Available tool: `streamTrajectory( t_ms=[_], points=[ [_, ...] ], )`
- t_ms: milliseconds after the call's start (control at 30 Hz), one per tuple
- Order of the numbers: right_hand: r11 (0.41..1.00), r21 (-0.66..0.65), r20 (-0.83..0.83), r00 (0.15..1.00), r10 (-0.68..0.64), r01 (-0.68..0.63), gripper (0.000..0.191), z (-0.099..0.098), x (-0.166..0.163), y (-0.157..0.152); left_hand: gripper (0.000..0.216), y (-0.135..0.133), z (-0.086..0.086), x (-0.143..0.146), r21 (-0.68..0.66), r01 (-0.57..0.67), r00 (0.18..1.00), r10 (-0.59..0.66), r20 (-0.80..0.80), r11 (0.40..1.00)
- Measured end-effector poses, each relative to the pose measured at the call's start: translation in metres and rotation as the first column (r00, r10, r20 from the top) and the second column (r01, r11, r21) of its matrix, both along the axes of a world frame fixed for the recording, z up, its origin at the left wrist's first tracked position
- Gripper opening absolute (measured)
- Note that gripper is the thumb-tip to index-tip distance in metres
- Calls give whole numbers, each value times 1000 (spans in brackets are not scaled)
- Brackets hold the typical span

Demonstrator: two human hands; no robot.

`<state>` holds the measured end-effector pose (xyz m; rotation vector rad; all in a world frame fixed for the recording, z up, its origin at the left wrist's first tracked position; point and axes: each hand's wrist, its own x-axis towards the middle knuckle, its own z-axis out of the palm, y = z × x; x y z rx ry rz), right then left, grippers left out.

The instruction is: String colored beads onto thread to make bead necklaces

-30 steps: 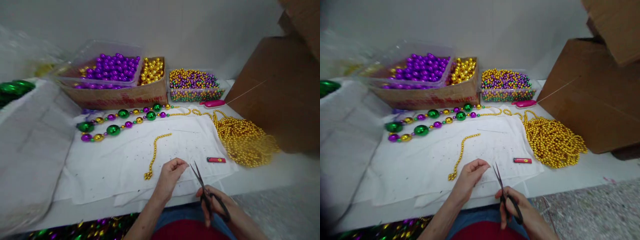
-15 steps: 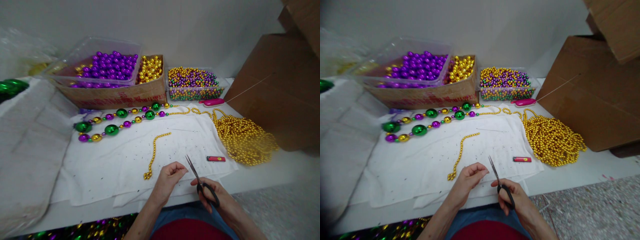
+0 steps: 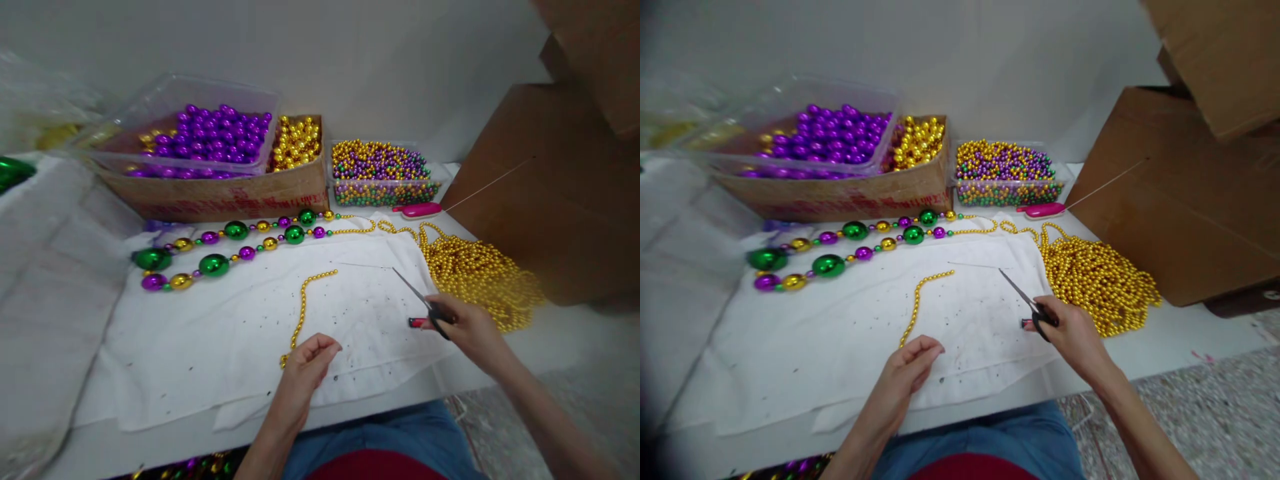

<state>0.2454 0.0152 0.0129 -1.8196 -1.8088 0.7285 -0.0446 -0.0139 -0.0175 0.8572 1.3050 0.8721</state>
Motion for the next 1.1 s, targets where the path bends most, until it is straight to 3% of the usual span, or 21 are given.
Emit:
streamTrajectory(
  t_ms=[67,167,433,633,733,867,967,1100],
  points=[
    [998,7,301,952,50,-54,30,9,9,24,25,-1,2,-4,0,-17,1000,17,13,1000],
    [998,-2,488,871,54,-60,27,9,11,52,27,-2,2,-9,3,-27,1000,27,13,1000],
    [991,-33,514,852,-95,130,35,-29,-4,104,29,1,4,-8,-33,-29,1000,29,3,999],
    [989,-126,400,916,-17,73,36,-41,-5,128,26,3,9,-4,-18,-33,998,34,51,999],
    [993,-120,327,944,40,-1,39,-34,-2,118,26,3,5,-6,-27,-42,997,44,63,999],
    [979,-65,235,951,203,-193,8,-20,-22,77,25,3,1,-8,-29,-51,996,53,76,998],
    [919,-88,133,910,392,-383,10,-22,-55,38,24,4,1,-7,-16,-65,993,66,93,998],
    [894,-12,105,889,446,-447,34,-41,-90,6,24,6,5,-8,-16,-80,988,82,128,997]
  ],
)
